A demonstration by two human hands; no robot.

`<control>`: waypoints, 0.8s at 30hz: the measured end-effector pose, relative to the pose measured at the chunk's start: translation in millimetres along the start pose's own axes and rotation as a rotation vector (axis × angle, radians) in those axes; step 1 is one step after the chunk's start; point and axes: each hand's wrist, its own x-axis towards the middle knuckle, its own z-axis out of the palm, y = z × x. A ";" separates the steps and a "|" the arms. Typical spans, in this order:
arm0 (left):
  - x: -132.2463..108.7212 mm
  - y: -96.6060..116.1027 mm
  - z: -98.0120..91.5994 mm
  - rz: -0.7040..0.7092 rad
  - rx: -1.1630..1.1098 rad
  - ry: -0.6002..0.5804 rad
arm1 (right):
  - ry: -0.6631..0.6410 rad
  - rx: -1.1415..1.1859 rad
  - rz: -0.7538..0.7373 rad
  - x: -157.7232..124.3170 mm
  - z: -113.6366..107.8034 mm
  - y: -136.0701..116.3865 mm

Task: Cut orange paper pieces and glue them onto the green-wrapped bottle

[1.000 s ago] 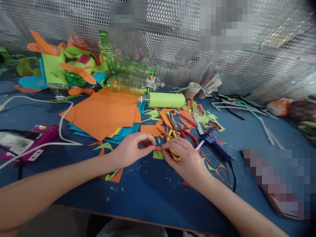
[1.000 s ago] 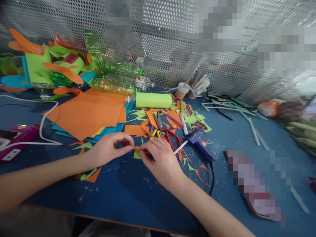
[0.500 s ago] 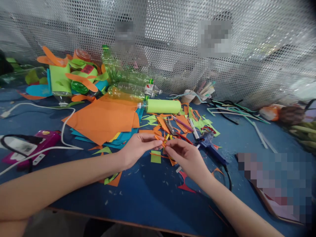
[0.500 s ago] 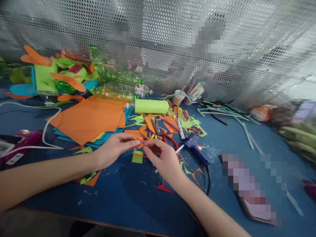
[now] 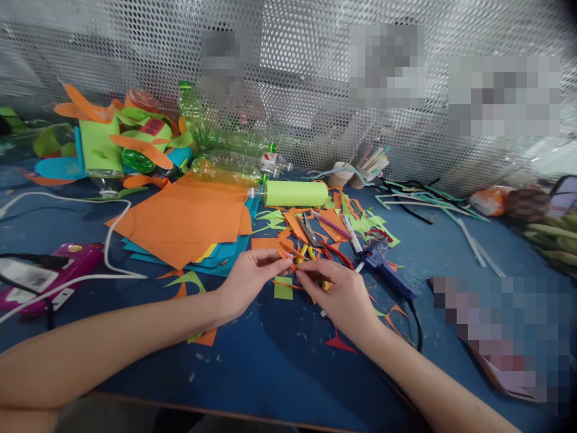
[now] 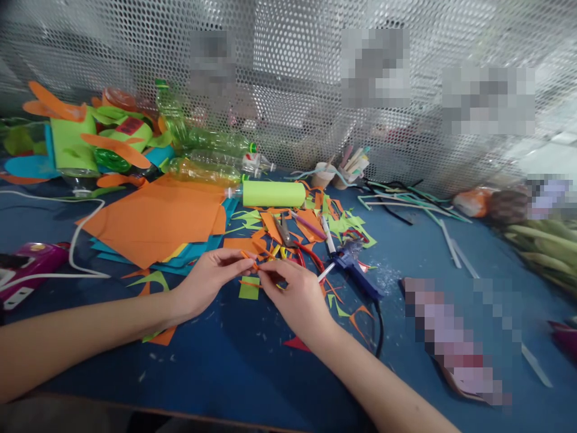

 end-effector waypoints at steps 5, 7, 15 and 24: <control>-1.9 0.9 -1.1 0.018 -0.036 -0.039 | -0.052 0.147 0.168 -0.4 -1.5 -0.8; -1.9 2.1 -0.7 0.011 -0.040 -0.035 | -0.070 0.186 0.188 0.1 -1.3 -1.4; -2.2 2.6 -1.3 0.024 0.023 -0.019 | -0.072 0.122 0.161 -1.3 -0.2 -2.2; -0.7 3.1 -2.1 0.001 -0.003 0.021 | -0.155 -0.123 0.141 11.5 -20.4 5.2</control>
